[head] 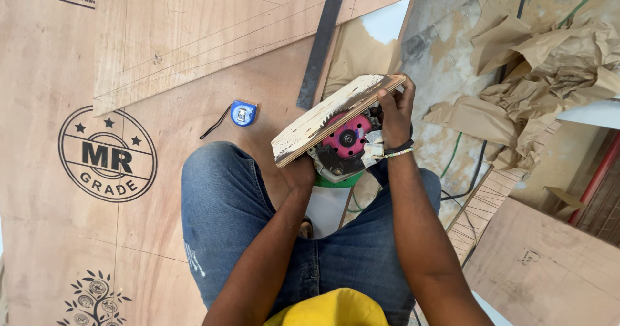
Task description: The person measures and marks a piece of wood using a square and a pencil, then uses a circular saw to cut along the marked line on a sheet of plywood.
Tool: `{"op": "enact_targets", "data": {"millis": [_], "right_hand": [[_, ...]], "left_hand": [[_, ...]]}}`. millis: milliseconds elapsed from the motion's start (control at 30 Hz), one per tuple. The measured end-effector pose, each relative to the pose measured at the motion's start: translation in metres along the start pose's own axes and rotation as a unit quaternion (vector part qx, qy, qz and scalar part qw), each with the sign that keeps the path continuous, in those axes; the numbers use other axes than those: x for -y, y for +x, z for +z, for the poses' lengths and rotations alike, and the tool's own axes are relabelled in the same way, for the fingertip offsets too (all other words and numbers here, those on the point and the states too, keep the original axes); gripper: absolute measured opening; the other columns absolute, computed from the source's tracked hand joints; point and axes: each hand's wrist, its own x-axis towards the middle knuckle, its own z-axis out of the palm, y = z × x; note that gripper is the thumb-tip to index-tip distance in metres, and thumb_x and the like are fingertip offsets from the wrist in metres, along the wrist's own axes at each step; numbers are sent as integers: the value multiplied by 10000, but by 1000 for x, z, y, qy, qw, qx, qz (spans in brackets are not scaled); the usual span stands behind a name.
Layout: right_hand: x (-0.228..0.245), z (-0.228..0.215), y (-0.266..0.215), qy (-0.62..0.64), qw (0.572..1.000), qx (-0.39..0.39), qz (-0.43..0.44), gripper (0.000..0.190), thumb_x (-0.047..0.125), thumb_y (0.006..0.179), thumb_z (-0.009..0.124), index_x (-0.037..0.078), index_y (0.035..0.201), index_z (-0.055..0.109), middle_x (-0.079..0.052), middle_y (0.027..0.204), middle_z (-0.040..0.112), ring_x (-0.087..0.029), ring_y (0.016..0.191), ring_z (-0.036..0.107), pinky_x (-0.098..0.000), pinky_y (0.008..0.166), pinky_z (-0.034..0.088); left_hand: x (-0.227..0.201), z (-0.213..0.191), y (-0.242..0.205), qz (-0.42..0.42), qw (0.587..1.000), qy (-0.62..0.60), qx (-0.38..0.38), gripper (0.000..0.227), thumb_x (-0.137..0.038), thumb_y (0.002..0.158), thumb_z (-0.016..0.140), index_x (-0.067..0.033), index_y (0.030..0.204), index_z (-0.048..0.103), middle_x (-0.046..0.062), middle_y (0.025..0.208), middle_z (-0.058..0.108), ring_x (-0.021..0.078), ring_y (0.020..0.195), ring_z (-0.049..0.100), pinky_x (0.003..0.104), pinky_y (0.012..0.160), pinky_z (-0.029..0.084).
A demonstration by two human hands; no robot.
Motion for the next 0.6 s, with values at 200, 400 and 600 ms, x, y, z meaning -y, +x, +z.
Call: {"op": "enact_targets", "data": {"millis": [200,400,600], "right_hand": [[-12,-7,-2,-101,992,-52,52,536,372,1014,669,54,1397,470,-25,1053,683,-108,908,583,-281,810,494],[7,-12,-39,148,975,30,165,857,669,987,407,11,1532,340,-215,1440,555,-304,1313,577,-445,1115,477],[25,14,-60,273,955,40,109,1026,770,931,411,20,1618,272,-149,1686,314,-306,1556,323,-489,1297,268]], "left_hand": [[-9,-5,1,-22,993,-110,-21,233,-85,859,605,42,1026,708,206,1003,744,362,967,704,435,832,531],[-18,-8,5,-25,994,-100,-32,232,-101,859,612,34,1021,710,201,1003,747,362,961,708,435,821,534],[-17,-4,3,-38,994,-100,-36,231,-120,859,620,24,1015,711,196,1002,751,361,954,713,435,808,538]]}}
